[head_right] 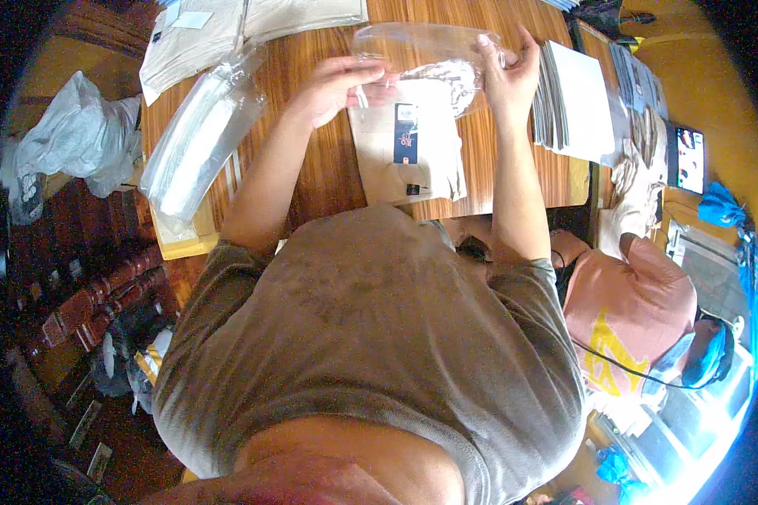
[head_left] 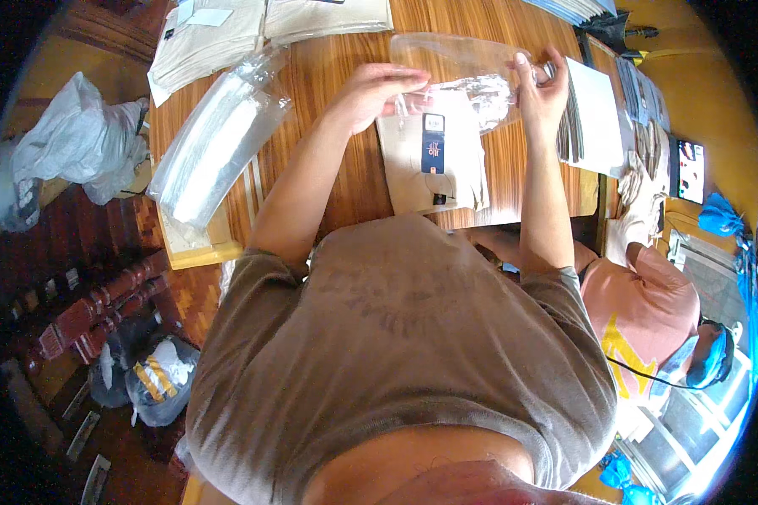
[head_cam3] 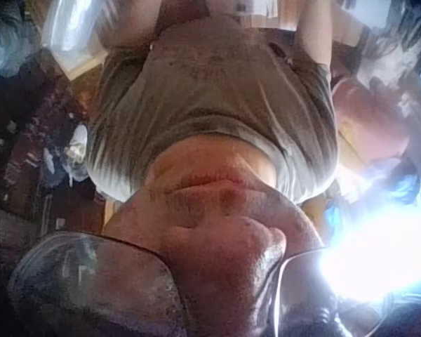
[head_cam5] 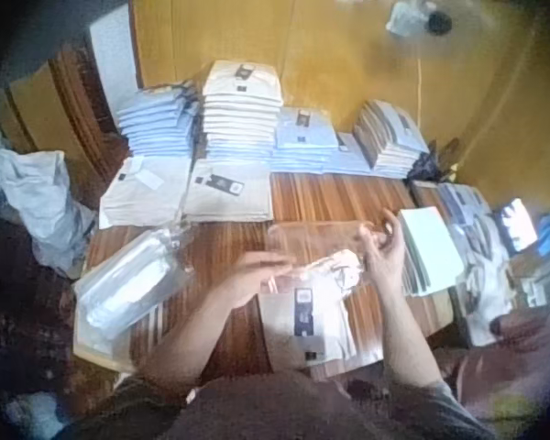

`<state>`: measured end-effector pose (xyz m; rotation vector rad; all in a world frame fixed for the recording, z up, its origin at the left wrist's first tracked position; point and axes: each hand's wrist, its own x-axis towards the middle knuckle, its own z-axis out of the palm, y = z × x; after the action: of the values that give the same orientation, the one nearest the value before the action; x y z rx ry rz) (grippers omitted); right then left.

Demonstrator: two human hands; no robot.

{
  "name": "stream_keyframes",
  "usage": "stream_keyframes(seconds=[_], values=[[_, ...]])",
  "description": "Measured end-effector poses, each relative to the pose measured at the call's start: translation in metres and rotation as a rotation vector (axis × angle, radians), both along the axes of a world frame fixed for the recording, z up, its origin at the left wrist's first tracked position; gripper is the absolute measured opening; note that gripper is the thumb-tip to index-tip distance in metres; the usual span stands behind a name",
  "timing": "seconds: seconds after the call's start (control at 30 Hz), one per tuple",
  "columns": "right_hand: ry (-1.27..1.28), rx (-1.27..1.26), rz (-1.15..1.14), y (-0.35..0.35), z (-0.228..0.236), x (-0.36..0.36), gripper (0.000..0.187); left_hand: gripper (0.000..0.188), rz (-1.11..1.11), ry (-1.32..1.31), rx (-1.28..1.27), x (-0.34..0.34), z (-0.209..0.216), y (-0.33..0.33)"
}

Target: The person places folded shirts into plastic sleeves, peels the adhesive backing, and seals the bags on a wooden table.

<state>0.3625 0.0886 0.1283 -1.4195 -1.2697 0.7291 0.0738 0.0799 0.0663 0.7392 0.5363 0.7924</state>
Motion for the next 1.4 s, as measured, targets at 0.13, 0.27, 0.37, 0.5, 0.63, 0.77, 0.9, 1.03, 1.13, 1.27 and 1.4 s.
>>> stream_keyframes(seconds=[0.13,0.27,0.37,0.5,0.63,0.77,0.9,1.03,1.13,1.27,1.4], values=[[0.234,-0.512,0.229,-0.015,-0.033,0.023,0.040,0.039,0.268,0.403,0.127,0.009,-0.016,0.005],[-0.051,-0.595,0.205,-0.001,-0.061,0.018,0.032,0.041,0.258,0.446,0.001,0.006,-0.032,-0.002],[0.074,-0.502,0.291,0.020,-0.090,0.022,0.027,0.034,0.320,0.484,-0.024,0.000,-0.044,0.004],[0.163,-0.465,0.485,0.052,-0.133,0.041,0.021,0.020,0.492,0.772,0.116,-0.012,-0.067,0.021],[-0.202,-0.407,0.396,0.078,-0.162,0.035,0.022,0.022,0.554,1.212,0.329,0.001,-0.067,0.023],[-0.211,-0.418,0.403,0.080,-0.170,0.043,0.027,0.026,0.474,1.157,0.324,-0.002,-0.093,0.019],[-0.086,-0.497,0.459,0.078,-0.169,0.051,0.031,0.028,0.612,0.989,0.241,0.000,-0.121,0.014],[-0.084,-0.733,0.499,0.071,-0.140,0.047,0.035,0.032,0.630,0.826,-0.169,0.003,-0.103,-0.004],[-0.030,-0.886,0.585,0.069,-0.142,0.063,0.036,0.034,0.609,0.635,-0.303,0.004,-0.096,-0.018],[0.159,-0.887,0.544,0.068,-0.145,0.071,0.035,0.034,0.593,0.541,-0.302,0.004,-0.103,-0.027],[0.151,-0.858,0.461,0.059,-0.148,0.068,0.029,0.036,0.554,0.562,-0.324,0.003,-0.099,-0.032]])
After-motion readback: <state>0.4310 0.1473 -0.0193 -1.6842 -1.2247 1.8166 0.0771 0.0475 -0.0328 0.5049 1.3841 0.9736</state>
